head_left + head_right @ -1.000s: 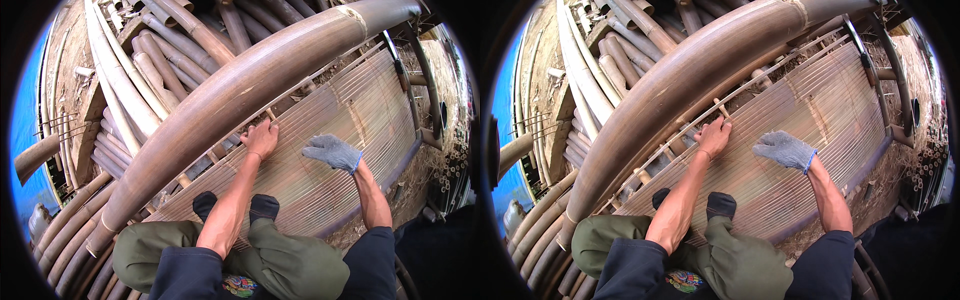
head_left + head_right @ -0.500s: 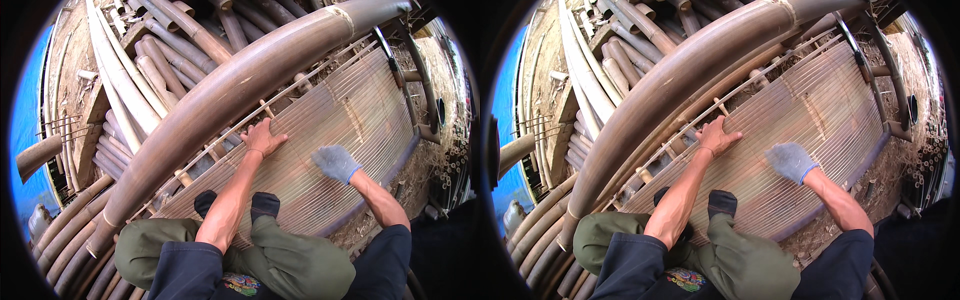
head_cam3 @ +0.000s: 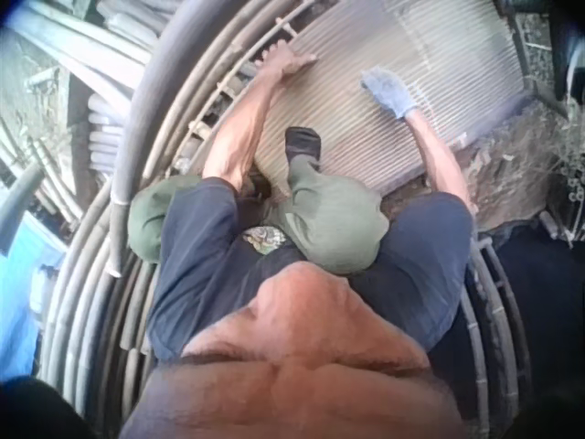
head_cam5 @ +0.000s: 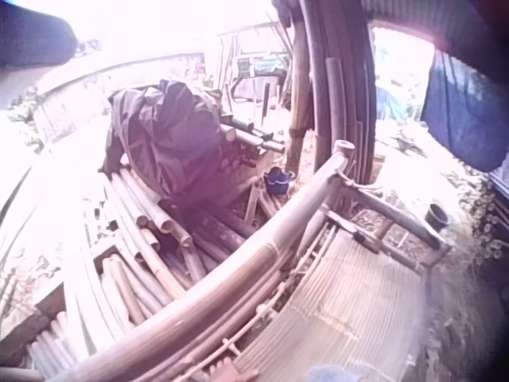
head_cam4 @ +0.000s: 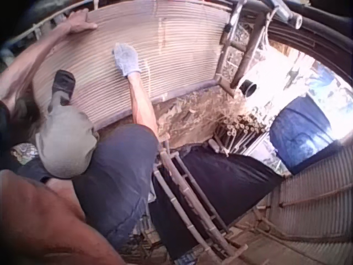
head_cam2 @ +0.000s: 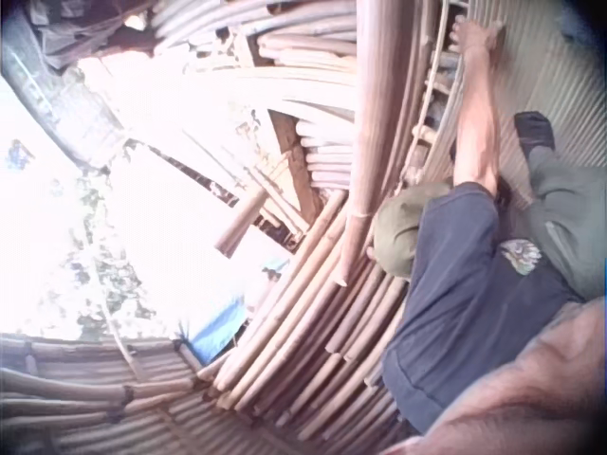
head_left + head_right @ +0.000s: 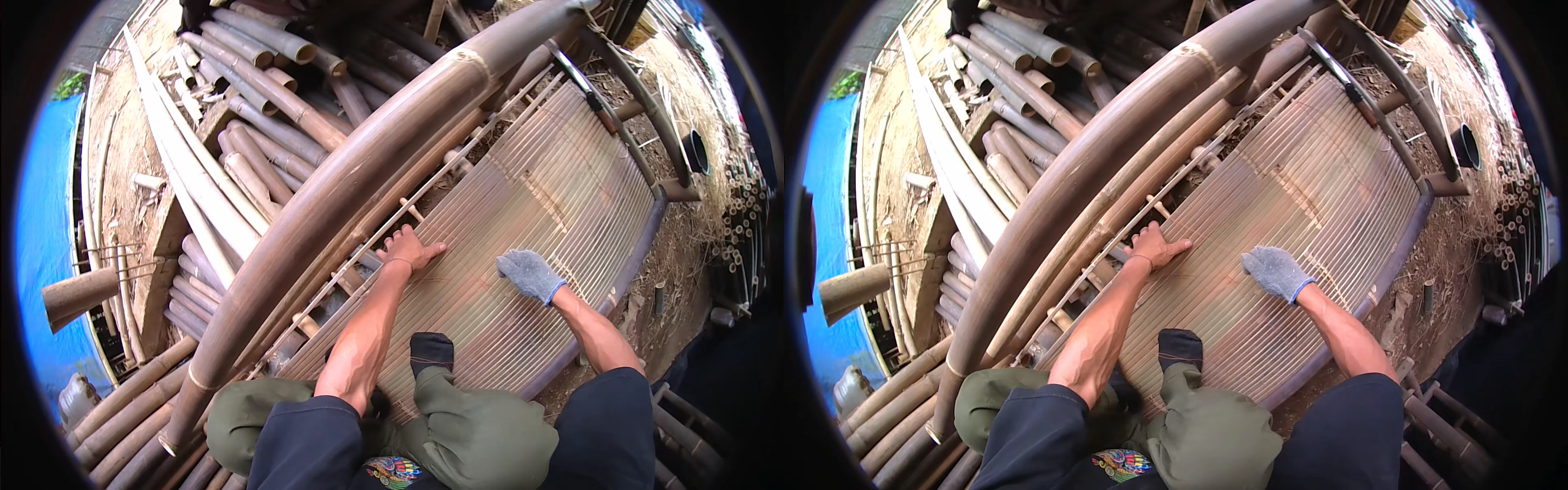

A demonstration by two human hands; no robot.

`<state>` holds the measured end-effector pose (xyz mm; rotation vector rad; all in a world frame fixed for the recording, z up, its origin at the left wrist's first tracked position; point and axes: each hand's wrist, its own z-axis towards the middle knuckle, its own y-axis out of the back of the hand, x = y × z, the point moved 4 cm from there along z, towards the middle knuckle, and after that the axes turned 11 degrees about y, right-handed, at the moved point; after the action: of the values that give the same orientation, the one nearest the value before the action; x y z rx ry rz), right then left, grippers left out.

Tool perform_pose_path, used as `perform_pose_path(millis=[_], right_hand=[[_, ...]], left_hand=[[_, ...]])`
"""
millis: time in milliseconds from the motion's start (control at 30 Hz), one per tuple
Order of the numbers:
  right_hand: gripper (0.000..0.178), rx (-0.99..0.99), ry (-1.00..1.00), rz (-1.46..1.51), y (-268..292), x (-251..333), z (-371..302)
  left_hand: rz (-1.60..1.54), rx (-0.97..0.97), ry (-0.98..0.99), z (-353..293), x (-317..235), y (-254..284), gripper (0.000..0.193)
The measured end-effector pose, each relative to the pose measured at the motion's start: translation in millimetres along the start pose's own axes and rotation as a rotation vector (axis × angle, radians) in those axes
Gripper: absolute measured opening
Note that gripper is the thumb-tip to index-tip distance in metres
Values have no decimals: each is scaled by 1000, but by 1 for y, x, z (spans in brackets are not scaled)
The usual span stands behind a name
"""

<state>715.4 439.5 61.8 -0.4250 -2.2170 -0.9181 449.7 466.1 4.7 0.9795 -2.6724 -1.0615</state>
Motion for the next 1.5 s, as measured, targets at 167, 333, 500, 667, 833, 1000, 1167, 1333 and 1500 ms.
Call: perform_pose_path(millis=[167,333,500,667,833,1000,1167,1333,1500], right_hand=[[34,-463,51,393,-6,-61,-71],[27,-70,-563,134,55,-203,-249],[83,-412,-945,-480,154,-74,-241],[51,-613,-425,-801,193,22,-192],[34,-465,-524,-924,216,97,-188],[31,-401,-504,-931,249,81,-167],[35,-470,-276,-905,303,-2,-73],[34,-449,-181,-845,308,-62,49],[22,-492,71,-954,297,-98,130]], left_hand=[[625,99,-473,-48,-101,83,56],[445,-746,-1378,-154,-197,210,40],[300,-432,-712,-72,-177,269,88],[147,-224,-790,-45,-182,252,96],[134,-233,-784,-60,-177,251,92],[118,-227,-766,-58,-173,254,88],[128,-188,-752,-65,-173,248,84],[88,-196,-720,-70,-168,254,80],[26,-202,-657,-80,-169,258,82]])
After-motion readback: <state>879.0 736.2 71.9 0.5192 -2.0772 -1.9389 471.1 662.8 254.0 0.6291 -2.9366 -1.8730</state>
